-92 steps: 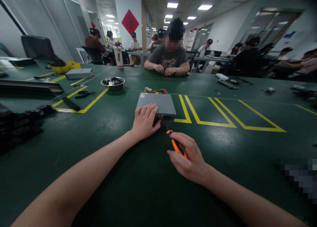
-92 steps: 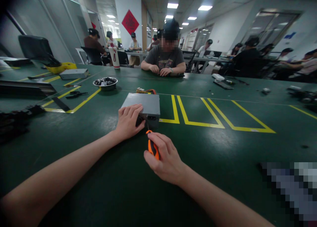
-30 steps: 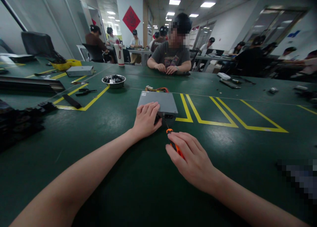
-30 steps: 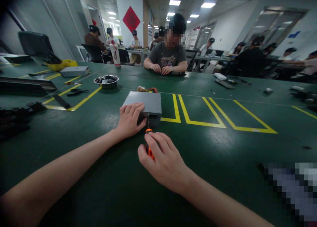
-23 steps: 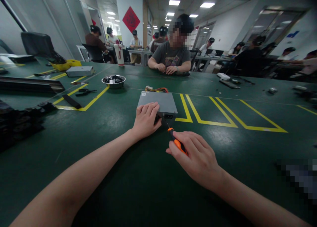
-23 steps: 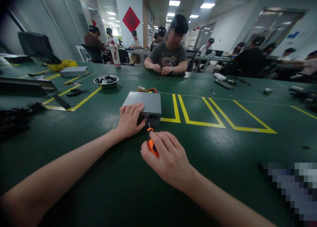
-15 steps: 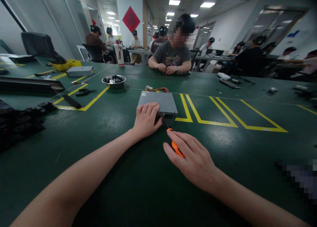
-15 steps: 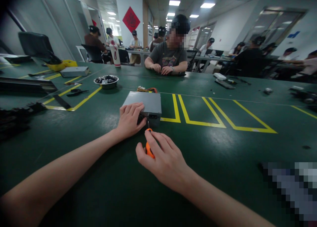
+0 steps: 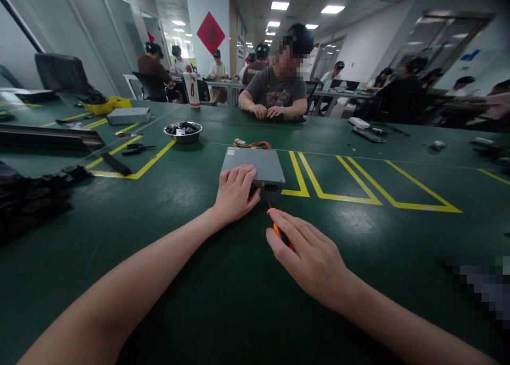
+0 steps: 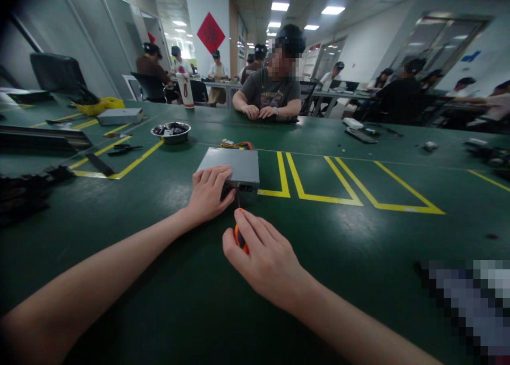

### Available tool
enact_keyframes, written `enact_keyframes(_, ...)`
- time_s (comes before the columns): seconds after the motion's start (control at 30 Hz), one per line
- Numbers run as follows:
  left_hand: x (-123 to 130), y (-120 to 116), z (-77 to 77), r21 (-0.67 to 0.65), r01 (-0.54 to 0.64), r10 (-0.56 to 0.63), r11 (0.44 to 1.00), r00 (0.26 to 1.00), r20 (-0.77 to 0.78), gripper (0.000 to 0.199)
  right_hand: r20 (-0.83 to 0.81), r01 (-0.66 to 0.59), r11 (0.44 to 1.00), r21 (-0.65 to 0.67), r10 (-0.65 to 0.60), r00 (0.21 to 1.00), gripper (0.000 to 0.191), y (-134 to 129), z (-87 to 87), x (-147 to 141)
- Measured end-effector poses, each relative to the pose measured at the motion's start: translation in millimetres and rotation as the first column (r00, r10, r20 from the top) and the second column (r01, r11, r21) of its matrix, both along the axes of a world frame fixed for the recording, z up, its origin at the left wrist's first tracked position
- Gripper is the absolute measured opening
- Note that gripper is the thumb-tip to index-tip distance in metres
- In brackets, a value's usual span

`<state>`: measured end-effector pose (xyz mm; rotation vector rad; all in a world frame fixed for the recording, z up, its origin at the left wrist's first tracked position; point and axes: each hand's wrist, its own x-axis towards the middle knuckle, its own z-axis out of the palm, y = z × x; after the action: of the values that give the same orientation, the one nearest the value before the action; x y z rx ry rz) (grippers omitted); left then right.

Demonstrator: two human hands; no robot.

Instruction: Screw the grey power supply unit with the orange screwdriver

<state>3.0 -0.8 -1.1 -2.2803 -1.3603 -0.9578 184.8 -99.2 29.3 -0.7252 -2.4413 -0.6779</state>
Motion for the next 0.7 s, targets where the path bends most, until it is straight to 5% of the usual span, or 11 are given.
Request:
enact_keyframes(0.47,-0.5,-0.1,0.1,-0.002,-0.005,0.005,1.000,1.000,-0.011,0.038,-0.034,-0.039,0.998,-0.055,0.037,0.999,0.014,0.4,2.9,-2.7)
enact_keyframes(0.7,-0.1,0.1,0.4,-0.003,-0.014,0.014,1.000,1.000,-0.019,0.038,-0.023,0.117,0.993,-0.013,-0.117,0.993,0.018,-1.1,3.4,2.7)
